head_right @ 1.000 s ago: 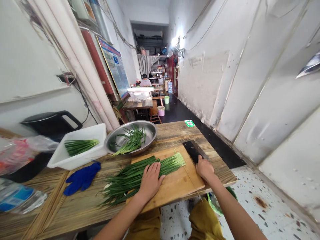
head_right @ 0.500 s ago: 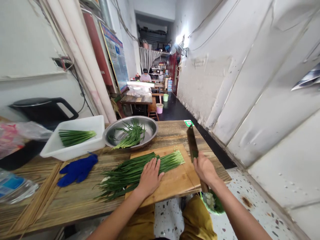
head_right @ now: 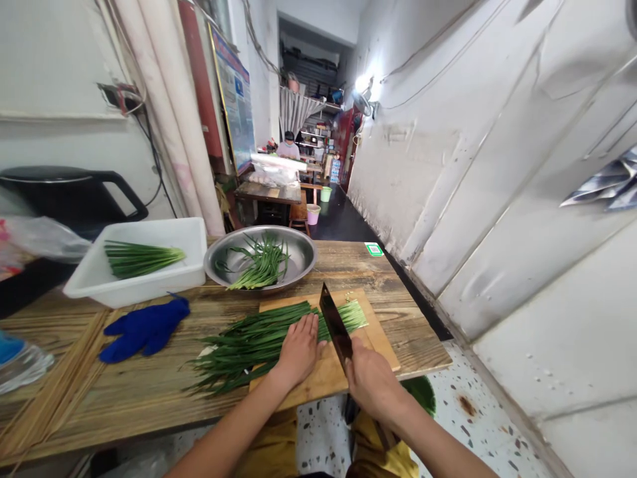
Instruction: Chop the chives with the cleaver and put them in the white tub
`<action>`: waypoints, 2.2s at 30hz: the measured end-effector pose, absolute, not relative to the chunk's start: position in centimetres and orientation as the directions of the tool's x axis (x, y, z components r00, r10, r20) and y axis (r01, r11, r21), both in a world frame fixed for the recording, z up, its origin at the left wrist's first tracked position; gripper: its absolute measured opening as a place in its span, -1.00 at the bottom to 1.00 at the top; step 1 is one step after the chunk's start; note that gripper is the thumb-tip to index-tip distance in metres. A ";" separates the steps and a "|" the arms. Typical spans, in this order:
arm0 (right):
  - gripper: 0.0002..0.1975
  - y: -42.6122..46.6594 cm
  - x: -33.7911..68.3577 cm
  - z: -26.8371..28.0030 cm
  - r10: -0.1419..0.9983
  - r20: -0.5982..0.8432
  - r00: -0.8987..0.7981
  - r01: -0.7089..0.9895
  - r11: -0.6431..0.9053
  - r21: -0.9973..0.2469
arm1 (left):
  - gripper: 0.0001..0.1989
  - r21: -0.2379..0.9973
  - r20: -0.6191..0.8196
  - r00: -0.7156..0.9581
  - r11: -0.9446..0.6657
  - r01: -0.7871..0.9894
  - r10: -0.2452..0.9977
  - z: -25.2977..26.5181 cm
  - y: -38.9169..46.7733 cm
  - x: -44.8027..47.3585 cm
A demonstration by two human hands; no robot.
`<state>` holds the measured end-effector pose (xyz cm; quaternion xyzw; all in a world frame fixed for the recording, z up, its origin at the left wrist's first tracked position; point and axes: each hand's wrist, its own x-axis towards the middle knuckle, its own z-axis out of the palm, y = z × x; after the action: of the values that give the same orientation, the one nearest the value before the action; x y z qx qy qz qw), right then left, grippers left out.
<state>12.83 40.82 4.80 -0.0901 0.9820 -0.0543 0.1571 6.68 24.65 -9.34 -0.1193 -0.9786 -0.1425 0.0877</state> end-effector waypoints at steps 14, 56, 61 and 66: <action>-0.70 39.4 13.1 5.3 -0.219 -0.290 -0.931 -0.185 0.973 -0.140 | -0.37 0.264 0.145 -0.966 0.933 0.246 0.213 -8.0 24.5 6.9; -0.65 43.5 14.3 4.8 -0.262 -0.150 -0.953 -0.182 0.894 -0.409 | -0.34 0.111 0.135 -0.954 0.953 0.281 0.266 -7.5 24.8 7.4; -0.66 43.7 14.2 4.2 -0.233 -0.140 -0.962 -0.168 0.915 -0.368 | -0.60 0.268 0.155 -0.972 0.940 0.213 0.176 -2.4 20.2 4.1; -0.61 44.0 14.3 2.9 -0.194 -0.166 -0.967 -0.131 0.935 -0.328 | -0.67 0.262 0.034 -0.978 0.942 0.209 0.207 -1.5 15.8 0.5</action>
<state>14.33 44.05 2.90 -0.0830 0.9788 -0.1594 0.0983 0.54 15.80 -1.46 -0.1056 -0.9855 -0.1330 0.0030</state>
